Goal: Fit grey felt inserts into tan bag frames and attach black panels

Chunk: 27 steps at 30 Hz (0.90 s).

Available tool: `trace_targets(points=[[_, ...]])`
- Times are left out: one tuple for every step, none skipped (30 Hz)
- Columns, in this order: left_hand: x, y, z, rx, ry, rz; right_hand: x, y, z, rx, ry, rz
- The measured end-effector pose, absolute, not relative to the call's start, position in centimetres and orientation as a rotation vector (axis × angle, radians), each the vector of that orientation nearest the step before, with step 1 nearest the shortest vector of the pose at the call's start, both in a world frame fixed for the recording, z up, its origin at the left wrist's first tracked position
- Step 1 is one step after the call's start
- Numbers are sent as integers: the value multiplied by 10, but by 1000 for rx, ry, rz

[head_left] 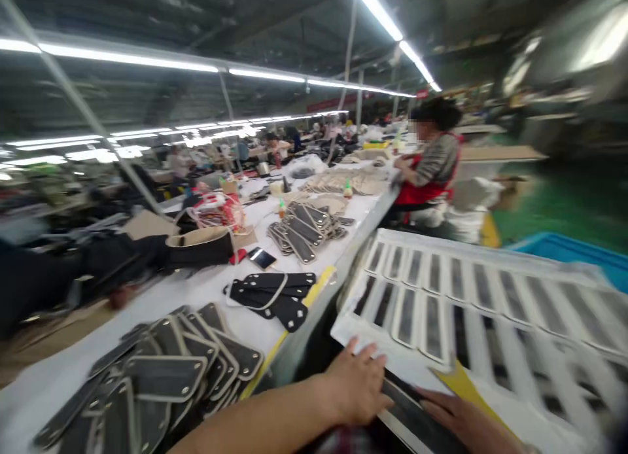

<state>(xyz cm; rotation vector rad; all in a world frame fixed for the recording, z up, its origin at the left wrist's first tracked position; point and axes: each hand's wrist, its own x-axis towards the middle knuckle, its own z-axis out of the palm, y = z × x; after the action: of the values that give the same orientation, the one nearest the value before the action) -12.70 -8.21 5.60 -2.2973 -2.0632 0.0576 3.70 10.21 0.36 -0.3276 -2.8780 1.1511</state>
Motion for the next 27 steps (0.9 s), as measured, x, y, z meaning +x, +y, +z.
trace_targets(points=[[-123, -87, 56, -2265, -2125, 45, 47, 93, 22, -388, -2888, 1164], [-119, -90, 54, -2229, -2156, 2, 57, 86, 37, -459, -2874, 1116], [-115, -92, 51, -2221, -2140, -55, 69, 79, 49, -537, -2827, 1023], [-110, -92, 46, -2223, -2099, -131, 82, 74, 56, -599, -2768, 920], [-104, -91, 40, -2290, -2002, -204, 97, 67, 60, -645, -2712, 826], [-96, -90, 35, -2381, -1902, -276, 112, 59, 59, -688, -2665, 732], [-87, -89, 30, -2462, -1818, -345, 128, 50, 56, -717, -2627, 641], [-77, -88, 27, -2532, -1745, -415, 143, 38, 51, -739, -2598, 558], [-67, -87, 25, -2578, -1703, -482, 157, 27, 45, -753, -2575, 486], [-57, -87, 24, -2602, -1689, -542, 167, 16, 37, -762, -2551, 425], [-48, -85, 24, -2612, -1693, -589, 175, 6, 29, -773, -2524, 378], [-42, -84, 25, -2614, -1706, -618, 179, -1, 20, -790, -2492, 346], [-37, -82, 26, -2614, -1730, -630, 181, -6, 12, -812, -2456, 328], [-34, -80, 27, -2613, -1759, -628, 181, -9, 6, -835, -2418, 319], [-33, -78, 28, -2613, -1790, -620, 180, -11, 0, -856, -2380, 317], [-32, -77, 29, -2607, -1824, -621, 177, -11, -4, -873, -2349, 320], [-32, -76, 29, -2592, -1862, -633, 174, -11, -7, -880, -2325, 325], [-31, -75, 29, -2572, -1899, -653, 171, -11, -8, -884, -2305, 329], [-30, -74, 28, -2549, -1934, -676, 168, -10, -8, -891, -2287, 332], [-29, -74, 28, -2528, -1968, -693, 166, -10, -7, -906, -2273, 336], [-27, -73, 29, -2508, -2009, -699, 164, -10, -5, -926, -2257, 337], [-24, -72, 30, -2494, -2053, -691, 161, -10, -4, -951, -2240, 335], [-21, -71, 31, -2486, -2099, -670, 159, -11, -2, -978, -2220, 329], [-18, -69, 33, -2481, -2144, -642, 157, -11, -1, -1001, -2203, 320], [-15, -68, 35, -2476, -2186, -611, 155, -11, -1, -1019, -2188, 310], [-13, -66, 38, -2468, -2222, -581, 153, -11, -1, -1034, -2178, 299], [-11, -64, 40, -2457, -2252, -555, 151, -11, -2, -1048, -2175, 292]])
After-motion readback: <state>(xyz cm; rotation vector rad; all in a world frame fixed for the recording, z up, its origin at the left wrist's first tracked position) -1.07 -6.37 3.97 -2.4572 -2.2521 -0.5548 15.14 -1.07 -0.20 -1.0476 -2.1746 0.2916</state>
